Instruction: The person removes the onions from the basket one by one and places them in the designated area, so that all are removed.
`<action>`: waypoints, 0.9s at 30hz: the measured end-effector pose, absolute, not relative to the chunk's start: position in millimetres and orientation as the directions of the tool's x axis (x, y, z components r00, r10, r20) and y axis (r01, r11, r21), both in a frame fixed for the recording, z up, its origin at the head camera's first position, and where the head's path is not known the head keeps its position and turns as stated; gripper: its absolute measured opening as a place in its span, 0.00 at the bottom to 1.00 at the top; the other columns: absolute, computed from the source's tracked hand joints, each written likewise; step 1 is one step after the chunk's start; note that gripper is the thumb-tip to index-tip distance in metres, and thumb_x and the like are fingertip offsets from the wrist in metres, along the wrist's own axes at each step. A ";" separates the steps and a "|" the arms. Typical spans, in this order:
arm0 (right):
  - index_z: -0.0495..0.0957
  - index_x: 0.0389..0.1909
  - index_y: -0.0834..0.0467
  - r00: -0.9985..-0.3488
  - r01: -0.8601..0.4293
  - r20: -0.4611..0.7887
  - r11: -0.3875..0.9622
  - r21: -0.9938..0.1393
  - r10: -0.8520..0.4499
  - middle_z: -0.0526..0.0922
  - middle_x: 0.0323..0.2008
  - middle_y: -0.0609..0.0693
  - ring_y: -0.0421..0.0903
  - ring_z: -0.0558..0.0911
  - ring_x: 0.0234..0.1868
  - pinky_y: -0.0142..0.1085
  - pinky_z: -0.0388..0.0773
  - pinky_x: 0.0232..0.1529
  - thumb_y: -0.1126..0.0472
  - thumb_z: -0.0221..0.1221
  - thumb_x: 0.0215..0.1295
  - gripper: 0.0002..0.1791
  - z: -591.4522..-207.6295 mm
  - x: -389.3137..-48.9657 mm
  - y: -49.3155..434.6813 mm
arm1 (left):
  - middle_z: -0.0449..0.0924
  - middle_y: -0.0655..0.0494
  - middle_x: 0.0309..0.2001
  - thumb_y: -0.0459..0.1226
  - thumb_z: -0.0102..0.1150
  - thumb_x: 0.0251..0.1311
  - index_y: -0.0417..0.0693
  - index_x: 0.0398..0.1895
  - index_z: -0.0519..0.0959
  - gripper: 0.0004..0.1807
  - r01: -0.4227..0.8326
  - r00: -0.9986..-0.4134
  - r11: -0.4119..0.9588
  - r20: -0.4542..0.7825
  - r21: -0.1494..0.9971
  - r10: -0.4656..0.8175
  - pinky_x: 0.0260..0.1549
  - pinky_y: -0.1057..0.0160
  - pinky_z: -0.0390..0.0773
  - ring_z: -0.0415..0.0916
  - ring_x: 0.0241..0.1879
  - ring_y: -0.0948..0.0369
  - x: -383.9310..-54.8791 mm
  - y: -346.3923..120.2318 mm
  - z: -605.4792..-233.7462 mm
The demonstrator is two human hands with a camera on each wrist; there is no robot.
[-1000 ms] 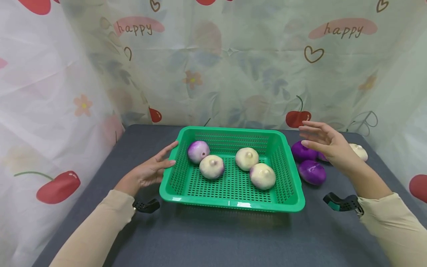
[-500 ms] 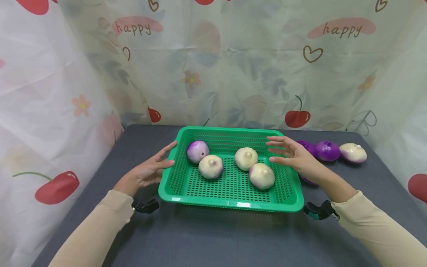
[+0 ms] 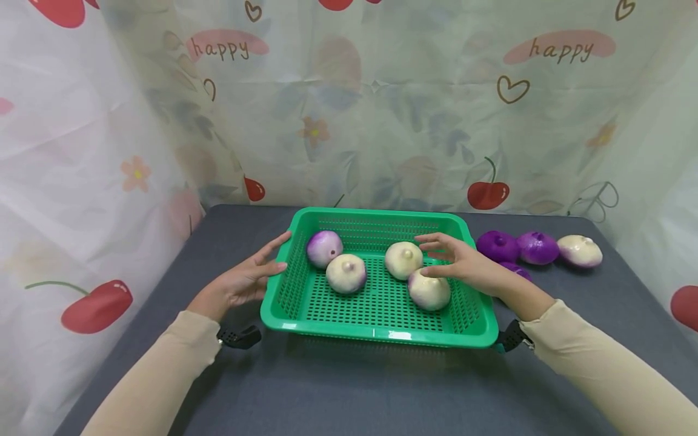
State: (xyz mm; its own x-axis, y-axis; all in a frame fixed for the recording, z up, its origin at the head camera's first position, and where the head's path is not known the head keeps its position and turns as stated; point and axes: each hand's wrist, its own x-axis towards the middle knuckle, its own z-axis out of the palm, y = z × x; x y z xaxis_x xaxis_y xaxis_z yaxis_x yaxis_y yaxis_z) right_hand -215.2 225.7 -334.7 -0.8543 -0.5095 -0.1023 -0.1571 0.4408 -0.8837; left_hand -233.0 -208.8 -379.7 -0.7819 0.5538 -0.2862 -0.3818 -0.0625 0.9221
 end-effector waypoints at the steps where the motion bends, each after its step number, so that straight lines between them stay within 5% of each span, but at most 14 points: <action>1: 0.59 0.71 0.54 -0.852 -0.153 -0.116 0.455 -0.877 -0.510 0.60 0.70 0.61 0.66 0.57 0.72 0.59 0.65 0.64 0.54 0.64 0.63 0.38 -334.3 -215.7 225.3 | 0.44 0.43 0.76 0.36 0.48 0.73 0.84 0.74 0.45 0.39 -0.382 -0.783 -0.064 -0.287 0.922 0.551 0.49 0.38 0.76 0.73 0.59 0.44 -232.9 -208.6 -379.8; 22: 0.63 0.70 0.61 -0.692 -0.246 -0.279 0.580 -0.776 -0.666 0.65 0.69 0.59 0.60 0.63 0.69 0.56 0.66 0.65 0.56 0.66 0.61 0.38 -335.3 -214.5 219.0 | 0.44 0.42 0.76 0.35 0.46 0.73 0.82 0.74 0.44 0.39 -0.383 -0.784 -0.070 -0.284 0.921 0.552 0.49 0.38 0.76 0.74 0.58 0.44 -232.5 -208.3 -380.3; 27: 0.68 0.67 0.60 -0.629 -0.303 -0.302 0.584 -0.753 -0.716 0.68 0.67 0.57 0.57 0.69 0.64 0.43 0.77 0.56 0.59 0.67 0.59 0.35 -337.5 -214.6 216.6 | 0.44 0.43 0.75 0.35 0.47 0.73 0.82 0.74 0.44 0.39 -0.386 -0.783 -0.072 -0.285 0.920 0.553 0.49 0.37 0.76 0.74 0.58 0.44 -232.7 -208.2 -380.5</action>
